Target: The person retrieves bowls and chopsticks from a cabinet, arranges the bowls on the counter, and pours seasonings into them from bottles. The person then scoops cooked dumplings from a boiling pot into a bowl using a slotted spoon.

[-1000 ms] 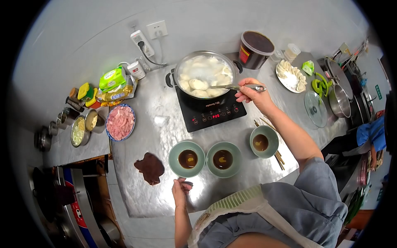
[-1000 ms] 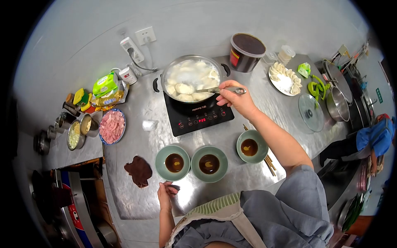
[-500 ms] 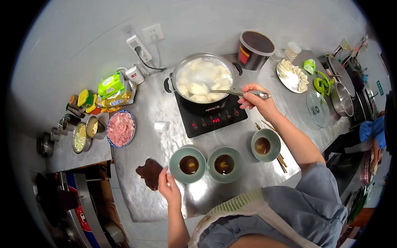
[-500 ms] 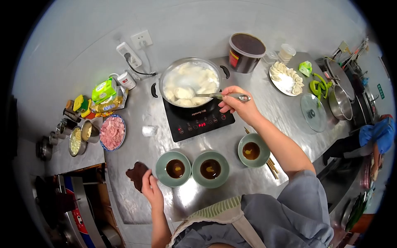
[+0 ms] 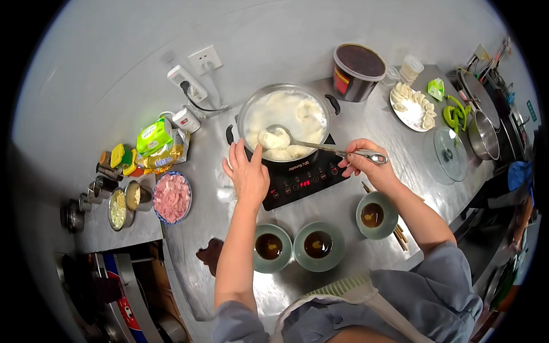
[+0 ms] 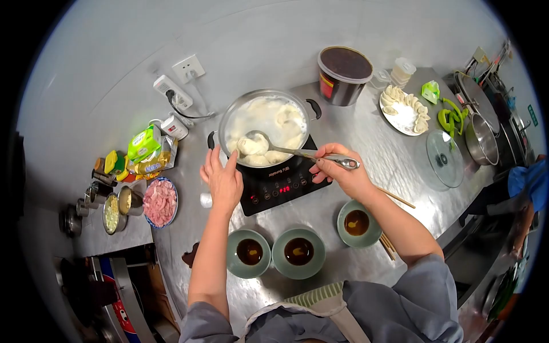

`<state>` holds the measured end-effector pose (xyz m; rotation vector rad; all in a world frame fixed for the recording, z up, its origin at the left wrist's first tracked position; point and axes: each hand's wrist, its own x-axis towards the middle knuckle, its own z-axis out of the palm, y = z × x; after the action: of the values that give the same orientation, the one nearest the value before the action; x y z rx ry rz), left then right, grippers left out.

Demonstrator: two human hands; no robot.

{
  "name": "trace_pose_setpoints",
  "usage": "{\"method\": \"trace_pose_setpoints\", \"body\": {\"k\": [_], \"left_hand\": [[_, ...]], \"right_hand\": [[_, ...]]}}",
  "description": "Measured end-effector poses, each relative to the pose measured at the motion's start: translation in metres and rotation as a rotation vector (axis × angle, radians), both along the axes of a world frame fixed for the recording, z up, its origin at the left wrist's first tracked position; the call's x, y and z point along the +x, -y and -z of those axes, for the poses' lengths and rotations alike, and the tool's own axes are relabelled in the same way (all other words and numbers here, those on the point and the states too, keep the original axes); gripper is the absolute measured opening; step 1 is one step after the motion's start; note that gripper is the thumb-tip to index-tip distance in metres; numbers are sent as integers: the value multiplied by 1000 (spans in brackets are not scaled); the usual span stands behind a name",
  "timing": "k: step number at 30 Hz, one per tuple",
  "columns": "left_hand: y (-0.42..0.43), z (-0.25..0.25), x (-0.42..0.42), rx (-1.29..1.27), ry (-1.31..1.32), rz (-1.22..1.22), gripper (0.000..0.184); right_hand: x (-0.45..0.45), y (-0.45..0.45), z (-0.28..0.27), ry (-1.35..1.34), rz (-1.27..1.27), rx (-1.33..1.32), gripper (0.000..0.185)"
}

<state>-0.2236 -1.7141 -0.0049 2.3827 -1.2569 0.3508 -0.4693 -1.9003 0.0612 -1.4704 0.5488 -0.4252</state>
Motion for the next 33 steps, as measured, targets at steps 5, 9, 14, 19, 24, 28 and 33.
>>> {"method": "trace_pose_setpoints", "body": {"k": [5, 9, 14, 19, 24, 28, 33], "left_hand": [[22, 8, 18, 72, -15, 15, 47], [30, 14, 24, 114, -30, 6, 48], [32, 16, 28, 126, -2, 8, 45], [12, 3, 22, -238, 117, -18, 41], [-49, -14, -12, -428, 194, -22, 40], [-112, -1, -54, -490, 68, -101, 26], [-180, 29, -112, -524, -76, -244, 16]], "right_hand": [[-2, 2, 3, -13, 15, 22, 17], [-2, 2, 4, -12, 14, 49, 17], [0, 3, 9, 13, 1, 76, 17], [1, 0, 6, -9, 5, 74, 17], [1, -1, 11, 75, -89, -50, 15], [0, 0, -2, 22, -140, -154, 14], [9, 4, -12, -12, -183, -242, 14]]}}
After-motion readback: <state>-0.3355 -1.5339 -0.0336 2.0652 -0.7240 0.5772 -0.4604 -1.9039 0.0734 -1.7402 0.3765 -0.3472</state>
